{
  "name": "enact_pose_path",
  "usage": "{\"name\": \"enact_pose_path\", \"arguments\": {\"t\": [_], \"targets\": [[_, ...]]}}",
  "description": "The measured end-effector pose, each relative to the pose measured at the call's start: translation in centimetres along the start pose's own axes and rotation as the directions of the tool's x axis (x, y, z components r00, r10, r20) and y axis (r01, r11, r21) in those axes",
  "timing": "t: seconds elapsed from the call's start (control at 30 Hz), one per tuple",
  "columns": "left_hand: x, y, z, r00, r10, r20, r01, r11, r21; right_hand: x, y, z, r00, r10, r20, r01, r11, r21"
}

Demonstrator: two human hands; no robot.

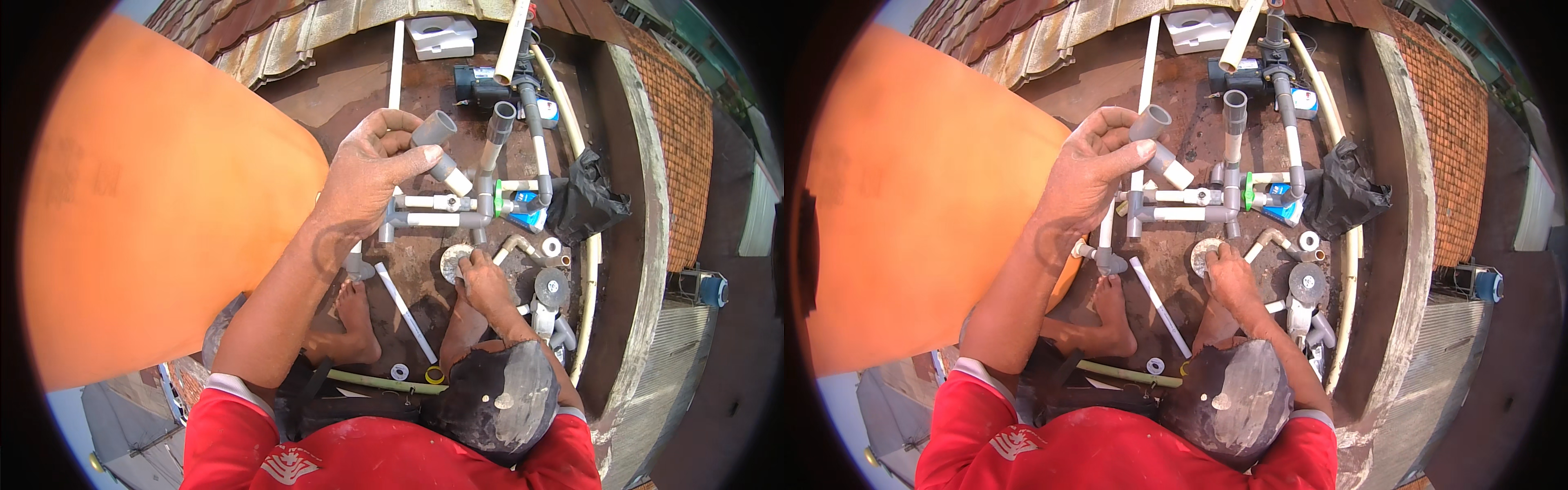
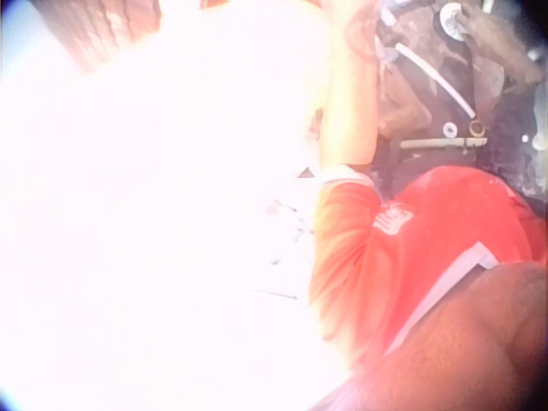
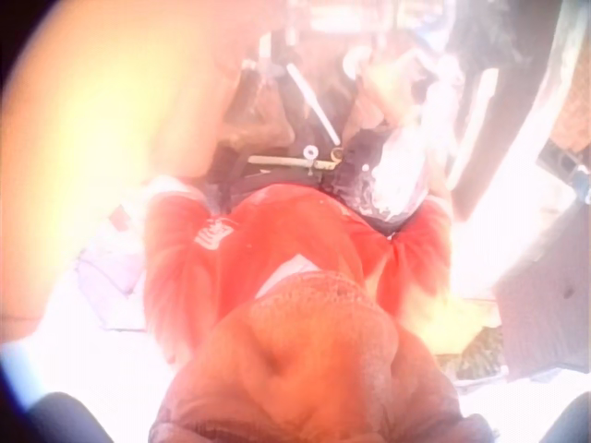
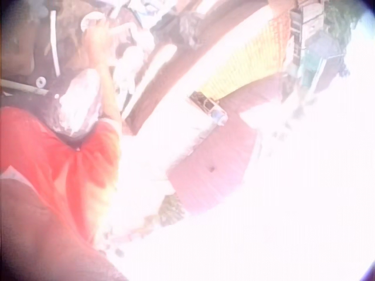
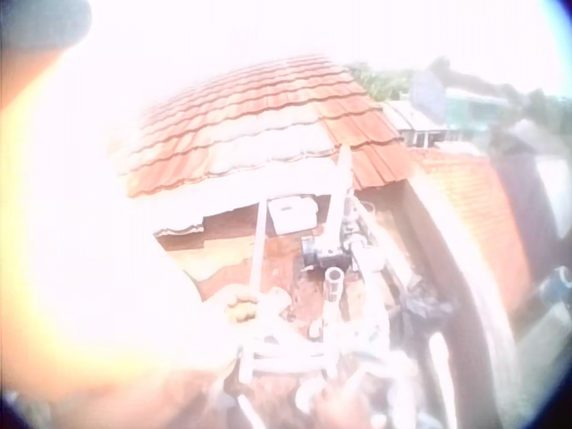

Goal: The person assembles white PVC pipes and fittings on a rooftop next to an orange water tank. They cut pipe segments with a handheld saw, apply solvent cement, and connect elbows and tees to build a plumbing manifold.

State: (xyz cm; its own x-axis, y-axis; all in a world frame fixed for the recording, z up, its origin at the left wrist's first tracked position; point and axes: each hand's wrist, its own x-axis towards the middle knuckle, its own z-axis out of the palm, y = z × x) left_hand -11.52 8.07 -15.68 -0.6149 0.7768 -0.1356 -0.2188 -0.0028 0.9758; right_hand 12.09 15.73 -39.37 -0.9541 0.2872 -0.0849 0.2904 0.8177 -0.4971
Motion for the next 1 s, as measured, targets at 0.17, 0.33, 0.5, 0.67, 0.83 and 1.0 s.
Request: {"name": "enact_pose_path", "arguments": {"t": [0.17,0.33,0.5,0.67,0.83,1.0], "targets": [[-0.5,0.3,0.5,0.997,0.055,0.046,-0.054,0.998,-0.026,0.3,0.4,1.3,0.998,0.027,-0.058,-0.027,1.000,-0.007],[-0.6,0.7,0.9,0.995,0.092,0.027,-0.096,0.981,0.170,0.2,1.2,3.2,0.998,0.014,-0.064,-0.018,0.998,-0.058],[-0.5,0.2,2.1,0.977,0.200,-0.067,-0.183,0.963,0.199,-0.2,0.3,-0.8,0.995,0.103,0.005,-0.103,0.995,-0.014],[1.7,2.3,4.4,0.933,0.326,-0.152,-0.271,0.915,0.298,5.3,1.5,-14.7,0.835,0.463,-0.296,-0.190,0.749,0.635],[6.2,0.6,6.9,0.822,0.565,-0.070,-0.499,0.774,0.391,16.0,5.4,-25.4,0.835,0.453,-0.314,0.104,0.430,0.897],[8.1,0.2,7.8,0.758,0.650,0.054,-0.556,0.602,0.572,21.9,6.4,-28.0,0.928,0.282,-0.246,0.137,0.356,0.925]]}}
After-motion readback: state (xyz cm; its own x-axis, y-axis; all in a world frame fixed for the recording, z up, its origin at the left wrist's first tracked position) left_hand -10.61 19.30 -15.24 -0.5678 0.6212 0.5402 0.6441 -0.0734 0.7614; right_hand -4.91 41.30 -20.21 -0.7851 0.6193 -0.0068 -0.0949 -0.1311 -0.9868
